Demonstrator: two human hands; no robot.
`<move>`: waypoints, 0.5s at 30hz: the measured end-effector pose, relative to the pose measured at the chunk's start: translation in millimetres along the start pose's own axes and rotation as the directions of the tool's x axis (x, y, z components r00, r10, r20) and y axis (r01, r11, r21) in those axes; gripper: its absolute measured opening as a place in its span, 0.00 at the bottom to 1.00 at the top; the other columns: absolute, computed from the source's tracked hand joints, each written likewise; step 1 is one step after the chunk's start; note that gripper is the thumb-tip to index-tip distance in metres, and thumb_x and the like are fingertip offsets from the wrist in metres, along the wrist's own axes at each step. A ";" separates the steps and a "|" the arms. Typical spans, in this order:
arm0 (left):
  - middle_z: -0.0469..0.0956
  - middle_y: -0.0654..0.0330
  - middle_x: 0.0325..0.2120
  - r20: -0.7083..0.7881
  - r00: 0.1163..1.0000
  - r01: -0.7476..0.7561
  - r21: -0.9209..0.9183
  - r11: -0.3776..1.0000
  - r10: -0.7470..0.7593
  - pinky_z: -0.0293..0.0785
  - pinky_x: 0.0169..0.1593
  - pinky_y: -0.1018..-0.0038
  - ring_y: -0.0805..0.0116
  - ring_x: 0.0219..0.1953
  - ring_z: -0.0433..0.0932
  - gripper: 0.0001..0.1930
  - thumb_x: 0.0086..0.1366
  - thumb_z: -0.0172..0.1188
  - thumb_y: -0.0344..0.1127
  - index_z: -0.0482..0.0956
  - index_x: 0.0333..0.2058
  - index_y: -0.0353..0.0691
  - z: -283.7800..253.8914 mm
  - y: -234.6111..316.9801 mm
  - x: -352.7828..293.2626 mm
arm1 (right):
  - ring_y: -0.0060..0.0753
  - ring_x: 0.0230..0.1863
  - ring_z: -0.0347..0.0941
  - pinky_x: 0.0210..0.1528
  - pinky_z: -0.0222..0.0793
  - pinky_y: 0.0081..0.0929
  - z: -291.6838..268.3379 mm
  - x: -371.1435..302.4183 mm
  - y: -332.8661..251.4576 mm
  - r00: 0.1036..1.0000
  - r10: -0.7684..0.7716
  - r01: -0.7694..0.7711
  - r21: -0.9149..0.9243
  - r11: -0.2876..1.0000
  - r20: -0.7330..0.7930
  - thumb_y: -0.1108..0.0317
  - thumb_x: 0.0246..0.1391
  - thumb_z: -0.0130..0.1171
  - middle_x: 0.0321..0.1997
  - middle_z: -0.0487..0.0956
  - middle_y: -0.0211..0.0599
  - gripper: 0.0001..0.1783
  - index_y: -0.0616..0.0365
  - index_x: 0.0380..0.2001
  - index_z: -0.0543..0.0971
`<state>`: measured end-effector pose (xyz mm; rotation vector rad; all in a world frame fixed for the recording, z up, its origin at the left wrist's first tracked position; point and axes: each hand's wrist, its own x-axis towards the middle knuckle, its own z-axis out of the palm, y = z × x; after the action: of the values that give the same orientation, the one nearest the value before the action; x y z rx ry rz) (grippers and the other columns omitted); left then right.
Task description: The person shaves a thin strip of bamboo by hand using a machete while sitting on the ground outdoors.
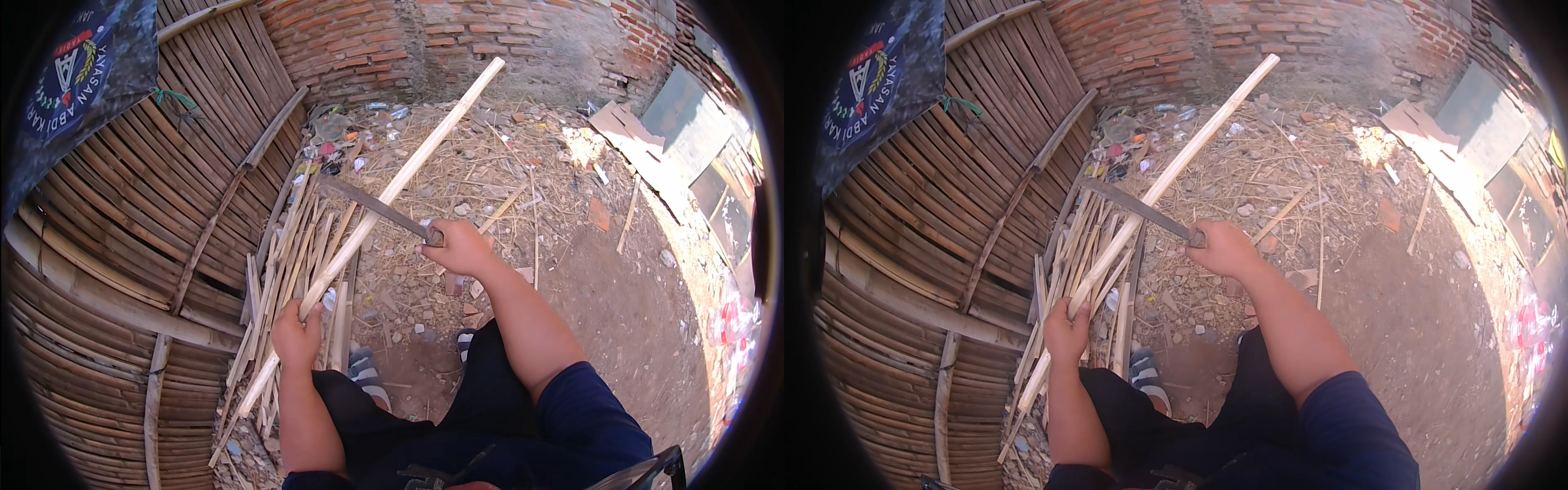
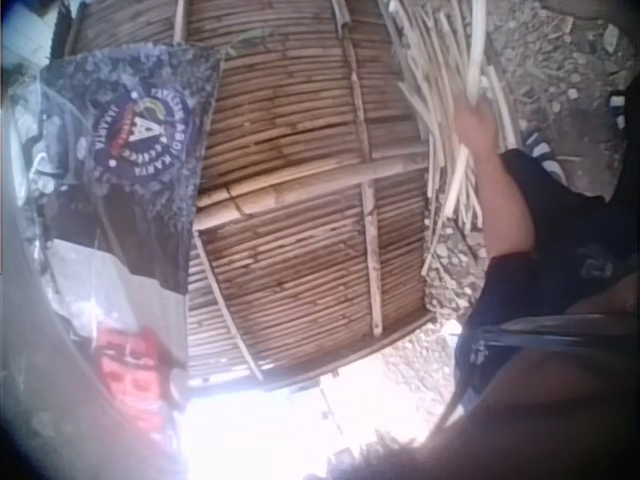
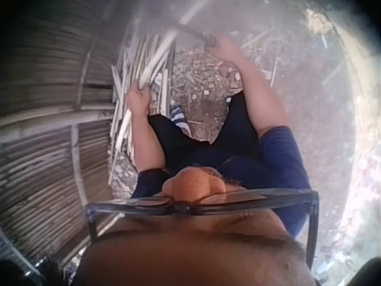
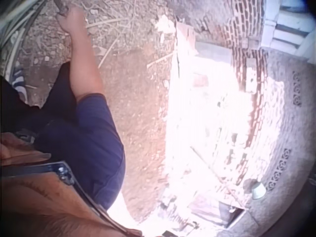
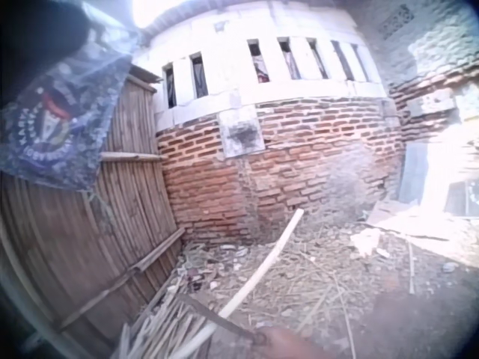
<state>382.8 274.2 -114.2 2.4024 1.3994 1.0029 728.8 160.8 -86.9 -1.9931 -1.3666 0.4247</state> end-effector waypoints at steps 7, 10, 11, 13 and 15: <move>0.84 0.44 0.33 0.062 0.997 -0.041 0.047 0.998 0.038 0.76 0.39 0.50 0.39 0.36 0.83 0.20 0.68 0.66 0.51 0.83 0.43 0.37 -0.5 0.9 -1.9 | 0.60 0.41 0.83 0.46 0.78 0.49 -6.1 8.3 11.2 0.982 0.123 -0.111 0.092 0.990 -0.143 0.52 0.53 0.73 0.35 0.85 0.55 0.24 0.59 0.44 0.83; 0.84 0.44 0.34 0.120 0.992 -0.043 0.061 0.997 0.036 0.77 0.40 0.49 0.38 0.37 0.83 0.20 0.68 0.66 0.50 0.83 0.43 0.37 1.1 11.0 -3.0 | 0.58 0.42 0.84 0.46 0.78 0.49 13.1 -3.8 3.0 0.996 -0.085 0.084 -0.060 0.995 -0.014 0.52 0.53 0.73 0.35 0.85 0.54 0.23 0.59 0.44 0.84; 0.84 0.43 0.34 0.146 0.989 -0.039 0.079 0.996 0.027 0.77 0.40 0.49 0.38 0.37 0.83 0.20 0.69 0.66 0.50 0.83 0.44 0.37 0.6 12.5 -2.8 | 0.58 0.42 0.84 0.46 0.78 0.49 19.4 -6.7 -4.6 0.987 -0.152 0.157 -0.101 0.983 0.049 0.52 0.53 0.73 0.35 0.85 0.53 0.23 0.59 0.44 0.84; 0.84 0.43 0.35 0.159 0.986 -0.055 0.089 0.994 0.040 0.78 0.40 0.50 0.38 0.37 0.83 0.19 0.69 0.65 0.50 0.83 0.44 0.38 0.9 9.3 -5.4 | 0.58 0.42 0.84 0.47 0.78 0.49 23.6 -12.5 -22.5 0.973 -0.134 0.162 -0.146 0.976 0.186 0.51 0.53 0.73 0.35 0.85 0.54 0.24 0.59 0.44 0.84; 0.84 0.42 0.35 0.157 0.986 -0.062 0.086 0.994 0.048 0.78 0.41 0.49 0.37 0.38 0.83 0.19 0.69 0.65 0.50 0.83 0.44 0.38 -0.5 6.6 -6.1 | 0.59 0.42 0.84 0.47 0.78 0.50 19.8 -12.3 -29.1 0.960 -0.142 0.178 -0.132 0.975 0.242 0.50 0.53 0.73 0.36 0.85 0.54 0.25 0.59 0.45 0.84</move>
<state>385.0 265.5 -113.5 2.5354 1.3592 0.7607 691.8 162.9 -82.4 -1.9818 -1.7398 0.5018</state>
